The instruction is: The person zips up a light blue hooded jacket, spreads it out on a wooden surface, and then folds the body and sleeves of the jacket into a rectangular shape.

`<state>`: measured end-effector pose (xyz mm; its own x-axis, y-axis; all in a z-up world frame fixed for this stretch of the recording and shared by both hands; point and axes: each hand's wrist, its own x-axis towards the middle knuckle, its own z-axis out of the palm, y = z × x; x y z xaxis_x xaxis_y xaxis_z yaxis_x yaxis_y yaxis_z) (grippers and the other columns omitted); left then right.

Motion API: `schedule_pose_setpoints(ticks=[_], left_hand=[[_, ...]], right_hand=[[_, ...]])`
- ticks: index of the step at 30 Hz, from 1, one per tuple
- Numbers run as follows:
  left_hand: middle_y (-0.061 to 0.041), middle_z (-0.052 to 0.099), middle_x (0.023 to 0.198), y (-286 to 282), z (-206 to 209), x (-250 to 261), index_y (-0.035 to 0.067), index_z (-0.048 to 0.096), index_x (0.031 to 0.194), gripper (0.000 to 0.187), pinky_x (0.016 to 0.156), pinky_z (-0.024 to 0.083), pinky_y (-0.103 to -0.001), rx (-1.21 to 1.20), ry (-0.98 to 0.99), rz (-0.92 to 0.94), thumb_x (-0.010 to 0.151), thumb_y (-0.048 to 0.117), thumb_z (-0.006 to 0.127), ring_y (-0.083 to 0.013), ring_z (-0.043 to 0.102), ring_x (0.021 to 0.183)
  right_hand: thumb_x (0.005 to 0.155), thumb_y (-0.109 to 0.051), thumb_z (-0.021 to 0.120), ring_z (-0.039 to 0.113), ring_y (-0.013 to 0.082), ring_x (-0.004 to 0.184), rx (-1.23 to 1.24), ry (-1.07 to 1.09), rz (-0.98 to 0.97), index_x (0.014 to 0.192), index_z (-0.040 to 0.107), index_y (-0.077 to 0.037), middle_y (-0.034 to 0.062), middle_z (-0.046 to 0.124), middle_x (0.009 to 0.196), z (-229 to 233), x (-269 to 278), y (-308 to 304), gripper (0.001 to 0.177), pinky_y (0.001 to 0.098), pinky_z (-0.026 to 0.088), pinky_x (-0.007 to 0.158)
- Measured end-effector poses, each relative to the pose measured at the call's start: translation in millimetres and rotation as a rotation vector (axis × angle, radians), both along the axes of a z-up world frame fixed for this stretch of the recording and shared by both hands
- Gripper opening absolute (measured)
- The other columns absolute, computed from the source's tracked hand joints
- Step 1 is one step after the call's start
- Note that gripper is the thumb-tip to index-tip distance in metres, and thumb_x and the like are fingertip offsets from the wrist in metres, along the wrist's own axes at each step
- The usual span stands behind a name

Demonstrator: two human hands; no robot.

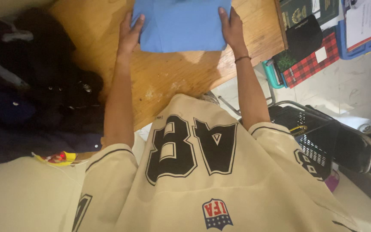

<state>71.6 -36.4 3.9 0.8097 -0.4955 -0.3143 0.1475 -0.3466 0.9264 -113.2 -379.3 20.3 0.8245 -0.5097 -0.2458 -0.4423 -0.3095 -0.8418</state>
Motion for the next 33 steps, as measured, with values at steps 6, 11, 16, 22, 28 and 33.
schedule_pose_setpoints(ticks=[6, 11, 16, 22, 28, 33], left_hand=[[-0.022, 0.061, 0.140, -37.7, 18.7, -16.4, 0.000, 0.058, 0.139, 0.055, 0.116, 0.038, -0.048, 0.579, -0.797, 0.276, 0.097, 0.032, 0.073, -0.0404, 0.054, 0.133], [-0.016, 0.048, 0.153, -93.1, 58.8, -59.2, 0.020, 0.059, 0.147, 0.045, 0.123, 0.025, -0.061, 0.435, -0.880, -0.162, 0.106, 0.035, 0.071, -0.0383, 0.041, 0.144], [-0.008, 0.032, 0.165, -107.6, 57.9, -61.6, 0.027, 0.057, 0.152, 0.048, 0.122, 0.011, -0.065, 0.552, -0.774, -0.252, 0.108, 0.046, 0.061, -0.0373, 0.019, 0.154], [-0.014, 0.036, 0.161, -93.6, 45.0, -57.9, 0.019, 0.053, 0.151, 0.052, 0.124, 0.029, -0.061, 0.448, -0.892, 0.144, 0.110, 0.049, 0.063, -0.0373, 0.028, 0.153], [-0.012, 0.065, 0.124, -83.6, 53.6, -65.9, 0.015, 0.072, 0.119, 0.035, 0.097, 0.045, -0.054, 0.924, -0.419, 0.478, 0.099, 0.041, 0.059, -0.0346, 0.059, 0.118], [-0.015, 0.076, 0.102, -76.8, 24.4, -51.7, 0.010, 0.074, 0.116, 0.041, 0.086, 0.055, -0.042, 0.499, -0.414, 0.575, 0.108, 0.042, 0.050, -0.0327, 0.073, 0.095]], right_hand=[[0.105, -0.043, 0.061, 0.041, 0.0424, 0.143, -0.579, 0.154, -0.078, 0.148, 0.050, -0.003, 0.0220, 0.045, 0.154, 12.5, 12.6, 36.3, 0.059, 0.0511, 0.040, 0.115], [0.115, -0.036, 0.050, 0.022, 0.0538, 0.150, -0.839, 0.013, 0.052, 0.158, 0.046, -0.017, 0.0279, 0.024, 0.164, 19.7, 23.6, 71.9, 0.046, 0.0579, 0.030, 0.121], [0.114, -0.042, 0.045, 0.024, 0.0532, 0.150, -0.663, 0.159, 0.121, 0.158, 0.047, -0.026, 0.0184, 0.026, 0.167, 14.4, 36.0, 53.3, 0.047, 0.0629, 0.029, 0.121], [0.112, -0.041, 0.047, 0.031, 0.0503, 0.147, -0.621, 0.128, 0.056, 0.155, 0.049, -0.030, 0.0127, 0.027, 0.168, 7.1, 40.3, 50.5, 0.044, 0.0584, 0.033, 0.122], [0.114, -0.040, 0.046, 0.032, 0.0484, 0.146, -0.652, 0.073, 0.076, 0.156, 0.050, -0.031, 0.0104, 0.026, 0.169, 2.9, 38.5, 47.9, 0.043, 0.0584, 0.031, 0.123], [0.113, -0.041, 0.043, 0.032, 0.0458, 0.146, -0.589, 0.053, 0.082, 0.155, 0.050, -0.028, 0.0116, 0.025, 0.168, 2.7, 38.9, 47.8, 0.044, 0.0578, 0.030, 0.123]])
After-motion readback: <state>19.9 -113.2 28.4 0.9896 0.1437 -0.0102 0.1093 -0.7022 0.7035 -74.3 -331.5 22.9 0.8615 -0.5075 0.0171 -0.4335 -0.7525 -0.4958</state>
